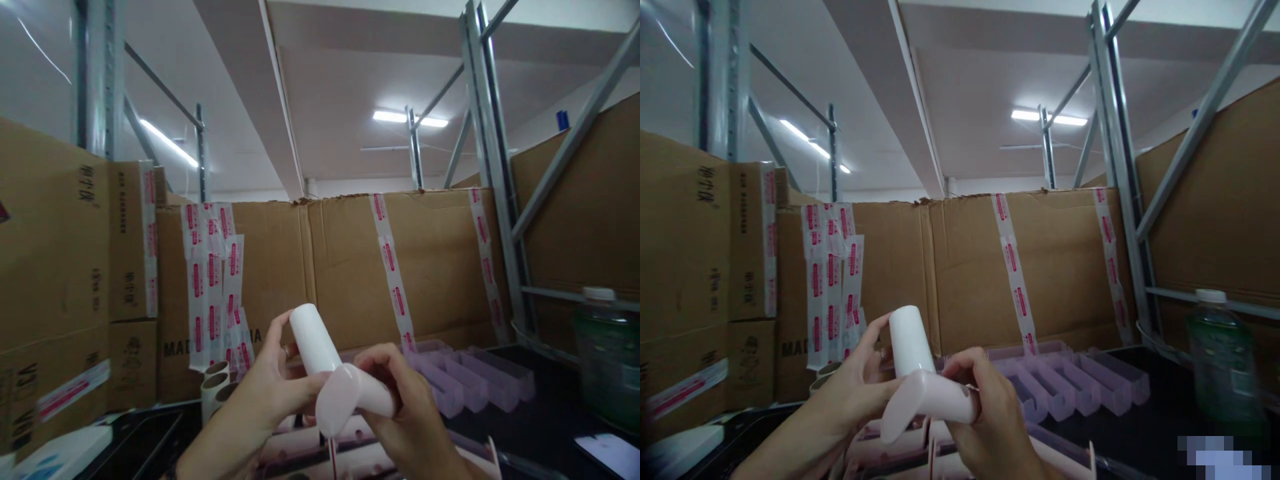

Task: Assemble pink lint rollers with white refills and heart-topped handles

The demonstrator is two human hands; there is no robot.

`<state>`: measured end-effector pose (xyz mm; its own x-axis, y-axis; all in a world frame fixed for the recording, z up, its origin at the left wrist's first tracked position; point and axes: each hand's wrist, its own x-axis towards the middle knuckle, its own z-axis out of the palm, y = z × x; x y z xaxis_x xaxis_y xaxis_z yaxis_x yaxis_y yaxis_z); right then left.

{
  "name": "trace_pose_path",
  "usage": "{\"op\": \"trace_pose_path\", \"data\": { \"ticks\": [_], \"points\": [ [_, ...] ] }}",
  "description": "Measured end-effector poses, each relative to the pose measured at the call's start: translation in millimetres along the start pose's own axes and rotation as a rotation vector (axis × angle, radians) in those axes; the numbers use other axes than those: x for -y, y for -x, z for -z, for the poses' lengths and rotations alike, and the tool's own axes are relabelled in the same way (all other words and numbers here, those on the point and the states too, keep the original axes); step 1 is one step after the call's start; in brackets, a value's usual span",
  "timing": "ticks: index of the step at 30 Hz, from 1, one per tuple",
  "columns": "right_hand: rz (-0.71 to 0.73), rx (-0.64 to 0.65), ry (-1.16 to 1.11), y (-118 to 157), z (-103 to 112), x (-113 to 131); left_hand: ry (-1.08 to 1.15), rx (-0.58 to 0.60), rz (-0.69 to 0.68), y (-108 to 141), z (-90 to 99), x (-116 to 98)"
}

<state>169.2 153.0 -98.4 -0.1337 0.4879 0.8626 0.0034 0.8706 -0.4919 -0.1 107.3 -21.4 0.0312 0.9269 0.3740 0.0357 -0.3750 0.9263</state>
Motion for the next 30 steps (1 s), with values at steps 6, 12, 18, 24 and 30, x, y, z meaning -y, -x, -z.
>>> {"op": "trace_pose_path", "data": {
  "ticks": [6, 12, 18, 24, 30],
  "points": [
    [0.027, -0.002, -0.003, 7.1, -2.9, -3.9, -0.034, 0.077, 0.051, 16.8, -8.2, -17.5],
    [-0.170, 0.036, -0.118, 6.5, -6.0, 9.7, 0.004, 0.096, 0.075, 18.3, -7.6, -17.8],
    [-0.380, 0.005, -0.515, -6.7, -6.4, 28.4, 0.006, 0.070, 0.086, 18.3, -10.8, -23.1],
    [-0.558, -0.150, -0.916, -17.6, -6.0, 26.3, -0.043, 0.090, 0.085, 18.1, -15.5, -23.5],
    [-0.590, -0.221, -0.860, -13.6, -9.8, 26.3, -0.075, 0.072, 0.047, 15.6, -24.1, -12.8]
  ]
}}
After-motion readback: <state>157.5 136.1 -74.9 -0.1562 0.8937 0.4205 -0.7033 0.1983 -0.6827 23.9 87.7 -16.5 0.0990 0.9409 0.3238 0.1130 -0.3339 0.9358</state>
